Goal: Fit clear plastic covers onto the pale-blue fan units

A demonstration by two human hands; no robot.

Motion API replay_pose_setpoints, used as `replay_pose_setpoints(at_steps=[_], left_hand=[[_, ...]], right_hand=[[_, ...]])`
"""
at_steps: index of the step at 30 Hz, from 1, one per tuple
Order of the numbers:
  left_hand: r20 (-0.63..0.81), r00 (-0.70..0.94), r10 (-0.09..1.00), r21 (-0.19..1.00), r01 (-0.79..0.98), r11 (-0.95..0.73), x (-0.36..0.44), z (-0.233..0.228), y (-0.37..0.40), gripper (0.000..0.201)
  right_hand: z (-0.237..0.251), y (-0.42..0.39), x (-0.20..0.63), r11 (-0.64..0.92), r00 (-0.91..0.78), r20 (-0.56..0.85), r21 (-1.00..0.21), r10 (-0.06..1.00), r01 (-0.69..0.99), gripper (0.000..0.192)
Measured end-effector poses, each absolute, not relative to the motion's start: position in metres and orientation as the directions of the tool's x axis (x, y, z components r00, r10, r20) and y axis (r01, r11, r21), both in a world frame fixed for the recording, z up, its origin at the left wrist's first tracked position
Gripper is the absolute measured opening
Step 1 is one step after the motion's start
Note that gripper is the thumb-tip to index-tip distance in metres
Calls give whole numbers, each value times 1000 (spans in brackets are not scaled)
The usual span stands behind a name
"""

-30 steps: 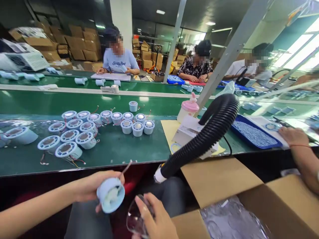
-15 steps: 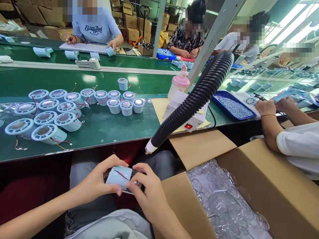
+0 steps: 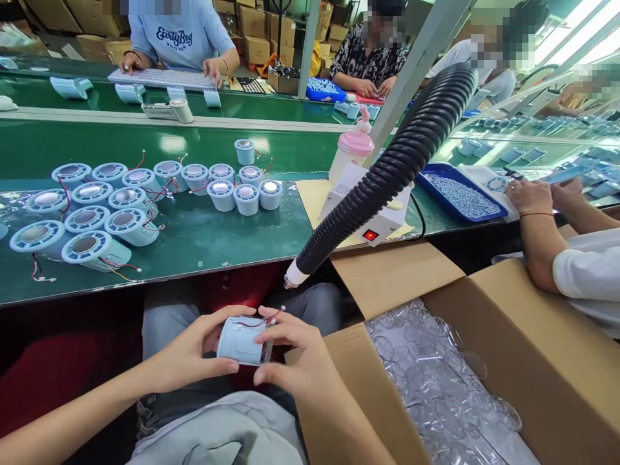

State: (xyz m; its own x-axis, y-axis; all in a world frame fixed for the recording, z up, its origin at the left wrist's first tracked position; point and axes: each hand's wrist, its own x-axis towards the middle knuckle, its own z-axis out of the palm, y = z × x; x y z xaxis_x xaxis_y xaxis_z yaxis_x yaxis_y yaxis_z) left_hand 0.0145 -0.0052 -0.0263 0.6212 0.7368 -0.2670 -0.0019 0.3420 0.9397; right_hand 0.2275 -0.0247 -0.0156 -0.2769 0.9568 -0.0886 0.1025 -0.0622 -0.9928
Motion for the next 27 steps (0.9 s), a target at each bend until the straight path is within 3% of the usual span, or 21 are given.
replay_pose_setpoints(at_steps=[2,4,9,13,18,27], left_hand=[[-288,636,716,898,-80,433,14,-26,-6,60],[-331,645,689,862,-92,499,13,-25,-7,65],[-344,659,669,873,-38,486,11,-23,-6,76],[-251,657,711,939,-14,345,8,-19,-5,70],[-186,671,717,977,51,206,4,-16,-5,75],[-92,694,714,965,240,-109,-4,-18,-2,79]], right_hand=[[-17,-29,231,126,-342,29,-956,939,266,37],[-18,-33,234,259,-378,114,-896,919,360,40],[-18,-34,238,340,-384,189,-862,904,376,37],[-19,-34,236,279,-373,150,-904,916,323,43],[-20,-36,234,88,-333,21,-978,943,188,48],[-15,-36,234,-178,-365,-172,-984,915,18,45]])
